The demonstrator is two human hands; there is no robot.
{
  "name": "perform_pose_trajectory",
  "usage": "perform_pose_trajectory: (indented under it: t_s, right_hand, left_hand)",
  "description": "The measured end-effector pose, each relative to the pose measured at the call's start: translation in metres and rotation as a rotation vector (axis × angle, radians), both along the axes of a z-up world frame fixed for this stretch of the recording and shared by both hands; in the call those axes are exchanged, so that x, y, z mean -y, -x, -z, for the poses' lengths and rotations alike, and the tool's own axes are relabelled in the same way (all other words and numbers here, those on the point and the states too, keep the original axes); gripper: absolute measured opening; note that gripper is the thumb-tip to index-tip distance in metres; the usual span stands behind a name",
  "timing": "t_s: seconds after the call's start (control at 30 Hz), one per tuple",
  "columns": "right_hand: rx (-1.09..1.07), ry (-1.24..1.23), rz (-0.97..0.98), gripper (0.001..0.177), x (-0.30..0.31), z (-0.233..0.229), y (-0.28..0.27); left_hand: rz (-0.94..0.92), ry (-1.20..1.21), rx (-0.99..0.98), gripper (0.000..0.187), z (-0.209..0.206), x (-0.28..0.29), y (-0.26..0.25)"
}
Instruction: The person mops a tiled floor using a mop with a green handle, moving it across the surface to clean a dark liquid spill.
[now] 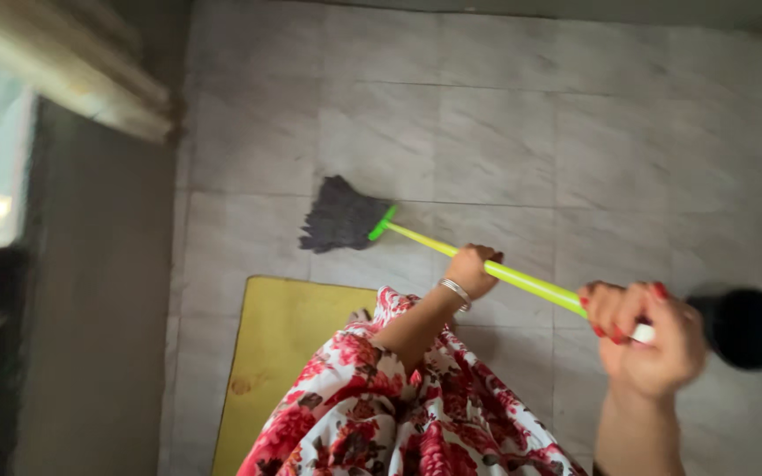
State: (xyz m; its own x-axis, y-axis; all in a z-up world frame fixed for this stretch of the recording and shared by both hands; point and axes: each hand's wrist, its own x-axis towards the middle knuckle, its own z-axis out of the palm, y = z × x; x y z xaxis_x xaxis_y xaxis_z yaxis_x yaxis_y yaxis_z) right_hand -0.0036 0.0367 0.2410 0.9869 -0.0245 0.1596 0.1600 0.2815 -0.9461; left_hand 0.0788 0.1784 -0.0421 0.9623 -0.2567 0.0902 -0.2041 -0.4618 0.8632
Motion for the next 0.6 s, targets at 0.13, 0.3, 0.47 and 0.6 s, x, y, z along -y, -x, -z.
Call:
perform_pose_trajectory:
  t_s: [0.13,0.3,0.47,0.6]
  right_hand:
    - [0.126,0.122,0.233,0.053,0.056,-0.015,0.035]
    - [0.331,0.333,0.23,0.053,0.094,-0.023,0.065]
    - [0.454,0.603,0.162,0.048,0.121,0.033,0.067]
    - [0.604,0.651,0.27,0.032,0.125,0.049,0.077]
  left_hand:
    - [0.278,-0.05,-0.173,0.032,-0.022,0.101,0.003]
    - [0.603,-0.086,-0.198,0.031,-0.034,0.193,0.01]
    - [0.764,-0.247,-0.193,0.042,-0.005,0.252,0.017]
    - [0.879,-0.287,-0.002,0.037,0.02,0.274,0.025]
